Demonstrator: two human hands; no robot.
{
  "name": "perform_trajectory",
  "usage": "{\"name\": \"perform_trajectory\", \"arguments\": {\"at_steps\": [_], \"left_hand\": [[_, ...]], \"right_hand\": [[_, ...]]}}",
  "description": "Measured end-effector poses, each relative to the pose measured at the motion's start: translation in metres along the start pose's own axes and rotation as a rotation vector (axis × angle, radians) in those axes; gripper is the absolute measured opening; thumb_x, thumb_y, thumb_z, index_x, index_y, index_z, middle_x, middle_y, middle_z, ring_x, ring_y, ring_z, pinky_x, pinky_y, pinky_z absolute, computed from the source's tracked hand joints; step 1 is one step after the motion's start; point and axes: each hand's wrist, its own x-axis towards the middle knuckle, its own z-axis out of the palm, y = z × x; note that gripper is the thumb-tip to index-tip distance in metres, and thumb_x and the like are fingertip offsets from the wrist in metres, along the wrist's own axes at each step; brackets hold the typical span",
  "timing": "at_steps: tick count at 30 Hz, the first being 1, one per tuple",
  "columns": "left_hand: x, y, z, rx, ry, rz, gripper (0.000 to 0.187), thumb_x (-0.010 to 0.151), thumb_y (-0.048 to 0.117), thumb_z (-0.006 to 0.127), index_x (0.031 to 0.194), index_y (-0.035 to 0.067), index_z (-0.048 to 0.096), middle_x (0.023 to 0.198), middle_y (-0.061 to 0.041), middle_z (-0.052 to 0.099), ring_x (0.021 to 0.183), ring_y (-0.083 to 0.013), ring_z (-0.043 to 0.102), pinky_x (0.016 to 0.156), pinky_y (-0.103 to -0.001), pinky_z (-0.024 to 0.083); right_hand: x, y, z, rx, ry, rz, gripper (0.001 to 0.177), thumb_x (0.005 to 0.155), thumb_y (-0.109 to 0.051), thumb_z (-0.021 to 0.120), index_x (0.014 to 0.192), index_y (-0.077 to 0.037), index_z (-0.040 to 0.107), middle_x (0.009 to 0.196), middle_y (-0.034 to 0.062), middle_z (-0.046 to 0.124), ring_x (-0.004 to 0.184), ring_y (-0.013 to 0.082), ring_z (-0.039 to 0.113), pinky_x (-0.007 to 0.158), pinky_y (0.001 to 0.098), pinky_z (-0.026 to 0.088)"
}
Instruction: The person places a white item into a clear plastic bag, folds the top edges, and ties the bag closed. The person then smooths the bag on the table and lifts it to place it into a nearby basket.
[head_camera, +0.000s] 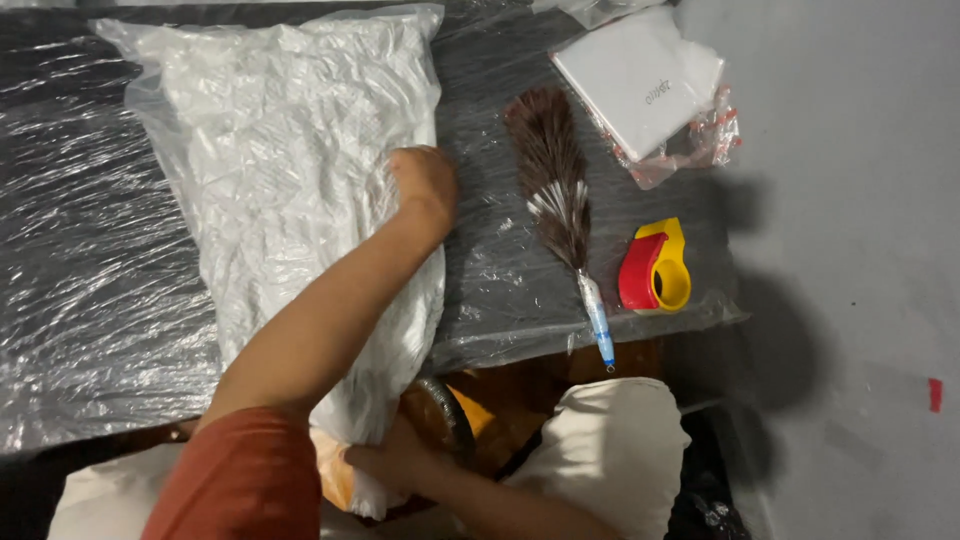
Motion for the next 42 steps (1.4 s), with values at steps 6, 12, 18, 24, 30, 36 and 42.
{"name": "perform_trajectory", "arguments": {"at_steps": [6, 12, 18, 24, 30, 36, 42], "left_hand": [[0.001, 0.022, 0.034, 0.089, 0.182, -0.001, 0.026, 0.090, 0.008, 0.056, 0.108, 0.021, 0.068, 0.097, 0.003, 0.066, 0.076, -0.0142, 0.064, 0.057, -0.031, 0.039], [-0.020, -0.012, 0.042, -0.734, 0.521, 0.145, 0.035, 0.076, 0.002, 0.066, 0.110, 0.003, 0.057, 0.087, -0.017, 0.068, 0.074, -0.0369, 0.069, 0.060, -0.047, 0.055], [-0.162, -0.079, -0.005, -0.751, 0.525, 0.320, 0.064, 0.103, 0.046, 0.056, 0.145, -0.001, 0.050, 0.158, -0.031, 0.036, 0.149, -0.0490, 0.027, 0.121, -0.061, 0.019], [-0.227, -0.134, 0.040, -0.499, 0.394, 0.001, 0.105, 0.095, 0.083, 0.019, 0.164, 0.004, 0.017, 0.168, -0.028, 0.004, 0.155, -0.0433, -0.006, 0.120, -0.066, -0.004], [-0.223, -0.134, 0.052, -0.482, 0.358, -0.021, 0.105, 0.095, 0.083, 0.017, 0.163, 0.003, 0.015, 0.167, -0.031, 0.004, 0.154, -0.0463, -0.006, 0.118, -0.070, 0.001], [-0.223, -0.137, 0.052, -0.478, 0.327, -0.010, 0.104, 0.095, 0.083, 0.011, 0.163, 0.005, 0.012, 0.166, -0.030, 0.003, 0.153, -0.0456, -0.008, 0.118, -0.069, -0.002], [-0.221, -0.135, 0.061, -0.489, 0.413, -0.006, 0.103, 0.096, 0.083, 0.014, 0.162, 0.004, 0.017, 0.166, -0.031, 0.005, 0.154, -0.0463, -0.006, 0.119, -0.069, -0.002]], "right_hand": [[-0.001, -0.001, -0.002, 0.051, -0.001, -0.029, 0.089, 0.067, -0.039, 0.069, 0.148, -0.013, 0.045, 0.149, 0.0065, 0.056, 0.140, 0.0243, 0.052, 0.110, 0.0352, 0.045], [-0.002, -0.018, 0.004, 0.036, 0.151, 0.195, 0.086, 0.058, -0.040, 0.077, 0.136, -0.015, 0.050, 0.129, 0.0025, 0.066, 0.119, 0.0188, 0.065, 0.095, 0.0319, 0.054], [-0.025, -0.036, -0.016, -0.066, 0.088, -0.020, 0.038, 0.067, -0.036, 0.073, 0.100, -0.017, 0.072, 0.096, -0.0018, 0.073, 0.093, 0.0130, 0.068, 0.080, 0.0285, 0.053], [-0.015, -0.016, -0.011, 0.046, 0.076, -0.043, 0.016, 0.072, -0.022, 0.073, 0.084, -0.014, 0.068, 0.080, -0.0024, 0.066, 0.078, 0.0116, 0.061, 0.069, 0.0292, 0.047], [-0.022, -0.032, -0.013, 0.030, 0.128, 0.101, 0.053, 0.069, -0.024, 0.073, 0.120, -0.013, 0.067, 0.111, 0.0022, 0.072, 0.101, 0.0164, 0.069, 0.084, 0.0286, 0.053], [-0.017, -0.024, -0.007, 0.114, 0.172, 0.050, 0.037, 0.069, -0.014, 0.074, 0.106, -0.009, 0.071, 0.092, 0.0025, 0.070, 0.085, 0.0133, 0.065, 0.073, 0.0294, 0.054], [-0.008, -0.011, -0.003, 0.225, 0.175, 0.105, 0.033, 0.073, -0.009, 0.074, 0.105, -0.006, 0.067, 0.084, 0.0063, 0.065, 0.075, 0.0159, 0.063, 0.066, 0.0306, 0.056]]}}
